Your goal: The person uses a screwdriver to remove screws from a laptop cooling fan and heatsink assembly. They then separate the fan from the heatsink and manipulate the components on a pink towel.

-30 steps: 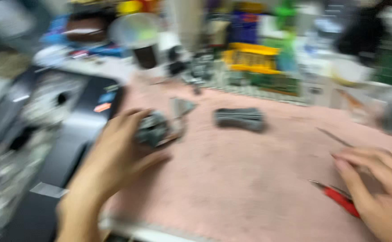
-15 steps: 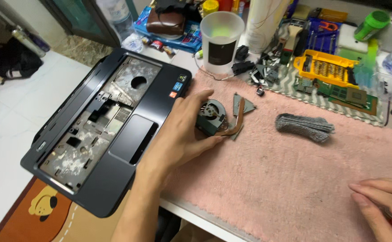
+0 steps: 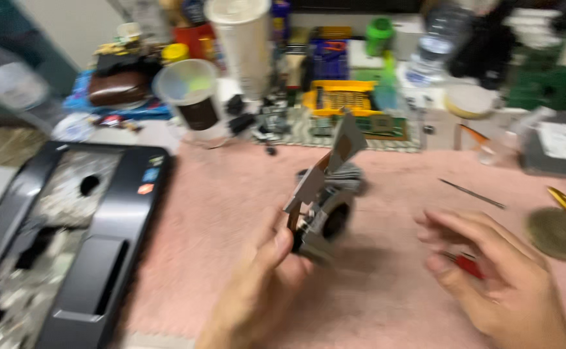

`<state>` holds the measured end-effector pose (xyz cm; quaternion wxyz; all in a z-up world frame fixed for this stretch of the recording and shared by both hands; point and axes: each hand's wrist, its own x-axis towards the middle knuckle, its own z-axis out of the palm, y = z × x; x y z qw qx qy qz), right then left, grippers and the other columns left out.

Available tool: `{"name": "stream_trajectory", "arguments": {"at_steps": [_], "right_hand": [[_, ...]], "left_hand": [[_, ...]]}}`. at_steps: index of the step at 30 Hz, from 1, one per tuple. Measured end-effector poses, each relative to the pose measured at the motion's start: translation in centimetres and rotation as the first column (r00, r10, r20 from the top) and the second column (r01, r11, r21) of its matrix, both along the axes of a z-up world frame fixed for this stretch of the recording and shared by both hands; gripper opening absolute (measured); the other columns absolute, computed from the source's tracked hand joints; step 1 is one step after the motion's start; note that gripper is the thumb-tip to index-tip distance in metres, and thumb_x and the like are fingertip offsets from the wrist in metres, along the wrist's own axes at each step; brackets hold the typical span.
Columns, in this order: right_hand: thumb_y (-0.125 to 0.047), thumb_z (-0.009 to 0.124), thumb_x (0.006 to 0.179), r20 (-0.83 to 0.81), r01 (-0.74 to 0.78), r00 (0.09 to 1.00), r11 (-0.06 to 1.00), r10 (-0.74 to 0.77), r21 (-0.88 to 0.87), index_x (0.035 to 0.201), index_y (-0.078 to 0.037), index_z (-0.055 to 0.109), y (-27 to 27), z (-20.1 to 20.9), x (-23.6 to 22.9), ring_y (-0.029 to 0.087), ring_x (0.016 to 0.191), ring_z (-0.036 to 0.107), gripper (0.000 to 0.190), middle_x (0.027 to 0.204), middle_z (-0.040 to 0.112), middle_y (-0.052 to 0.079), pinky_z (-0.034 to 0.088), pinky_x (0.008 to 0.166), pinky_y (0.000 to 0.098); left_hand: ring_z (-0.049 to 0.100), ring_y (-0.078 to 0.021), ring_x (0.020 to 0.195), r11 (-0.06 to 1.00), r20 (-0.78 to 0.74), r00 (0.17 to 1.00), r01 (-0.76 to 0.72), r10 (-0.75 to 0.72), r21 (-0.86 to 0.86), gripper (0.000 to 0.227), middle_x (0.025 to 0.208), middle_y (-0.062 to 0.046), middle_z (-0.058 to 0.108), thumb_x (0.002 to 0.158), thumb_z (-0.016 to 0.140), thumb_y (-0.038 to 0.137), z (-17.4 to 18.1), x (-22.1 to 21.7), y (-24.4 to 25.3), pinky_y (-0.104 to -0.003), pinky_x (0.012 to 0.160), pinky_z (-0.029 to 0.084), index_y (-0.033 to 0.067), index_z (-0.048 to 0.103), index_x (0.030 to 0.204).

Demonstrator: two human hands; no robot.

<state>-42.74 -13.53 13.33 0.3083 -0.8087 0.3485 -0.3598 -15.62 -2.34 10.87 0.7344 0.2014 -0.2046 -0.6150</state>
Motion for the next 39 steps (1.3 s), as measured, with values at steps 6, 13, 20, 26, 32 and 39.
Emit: {"name": "stream_trajectory", "arguments": {"at_steps": [6, 13, 20, 26, 32, 39], "right_hand": [[-0.039, 0.106, 0.060, 0.068, -0.198, 0.980, 0.963, 0.188, 0.184, 0.169, 0.001, 0.050, 0.8, 0.6, -1.7, 0.024, 0.144, 0.074, 0.128, 0.170, 0.057, 0.016, 0.063, 0.118, 0.0361], [-0.036, 0.115, 0.065, -0.065, -0.189, 0.980, 0.981, 0.186, -0.035, 0.157, -0.009, 0.053, 1.5, -0.6, -1.9, 0.037, 0.166, 0.060, 0.114, 0.166, 0.065, 0.021, 0.049, 0.137, 0.0513], [-0.028, 0.108, 0.080, -0.082, -0.206, 0.977, 0.972, 0.198, -0.112, 0.155, -0.007, 0.050, 1.5, -1.6, -1.5, 0.035, 0.151, 0.075, 0.097, 0.162, 0.068, 0.026, 0.061, 0.130, 0.0446], [-0.018, 0.106, 0.080, -0.084, -0.203, 0.976, 0.978, 0.199, -0.045, 0.151, -0.009, 0.049, 1.5, -1.6, -1.8, 0.034, 0.150, 0.079, 0.092, 0.160, 0.072, 0.026, 0.062, 0.129, 0.0437], [-0.018, 0.106, 0.087, -0.084, -0.310, 0.949, 0.950, 0.305, -0.048, 0.151, -0.005, 0.046, 0.3, -1.6, -2.2, 0.042, 0.152, 0.079, 0.088, 0.162, 0.070, 0.032, 0.066, 0.129, 0.0496], [-0.018, 0.101, 0.092, -0.231, -0.408, 0.893, 0.912, 0.387, -0.051, 0.154, -0.006, 0.048, -1.8, -1.8, -1.6, 0.039, 0.149, 0.070, 0.082, 0.167, 0.067, 0.024, 0.059, 0.125, 0.0505]], "left_hand": [[0.061, -0.0494, 0.151, 0.934, -0.574, 0.780, 0.351, -0.250, 0.070, 0.068, 0.172, -0.020, 0.060, 0.106, 0.067, 0.033, -3.7, -7.4, -0.6, -0.058, 0.129, 0.051, 0.0218, 0.055, 0.171], [0.054, -0.0638, 0.151, 0.934, -0.690, 0.692, 0.351, -0.212, 0.064, 0.068, 0.178, -0.025, 0.052, 0.103, 0.066, 0.026, -5.2, -10.1, 0.0, -0.063, 0.129, 0.050, 0.0200, 0.053, 0.169], [0.056, -0.0411, 0.156, 0.983, -0.441, 0.895, 0.134, -0.066, 0.125, 0.062, 0.181, -0.008, 0.048, 0.107, 0.071, 0.016, -7.1, -11.4, 0.5, -0.069, 0.117, 0.061, 0.0290, 0.054, 0.165], [0.074, -0.0461, 0.140, 0.925, -0.372, 0.924, 0.215, -0.088, 0.314, 0.079, 0.171, -0.024, 0.063, 0.105, 0.070, 0.018, -7.8, -10.8, 2.4, -0.053, 0.110, 0.065, 0.0188, 0.040, 0.178], [0.070, -0.0383, 0.152, 0.720, -0.392, 0.831, 0.544, -0.394, 0.430, 0.075, 0.166, -0.022, 0.072, 0.110, 0.068, 0.053, -5.1, -6.5, 3.4, -0.053, 0.130, 0.050, 0.0127, 0.053, 0.171], [0.089, -0.0273, 0.125, 0.951, 0.689, 0.670, 0.084, -0.276, 0.298, 0.053, 0.135, -0.018, 0.088, 0.109, 0.079, 0.045, -0.1, -5.1, 3.2, -0.035, 0.112, 0.063, 0.0065, 0.068, 0.143]]}}
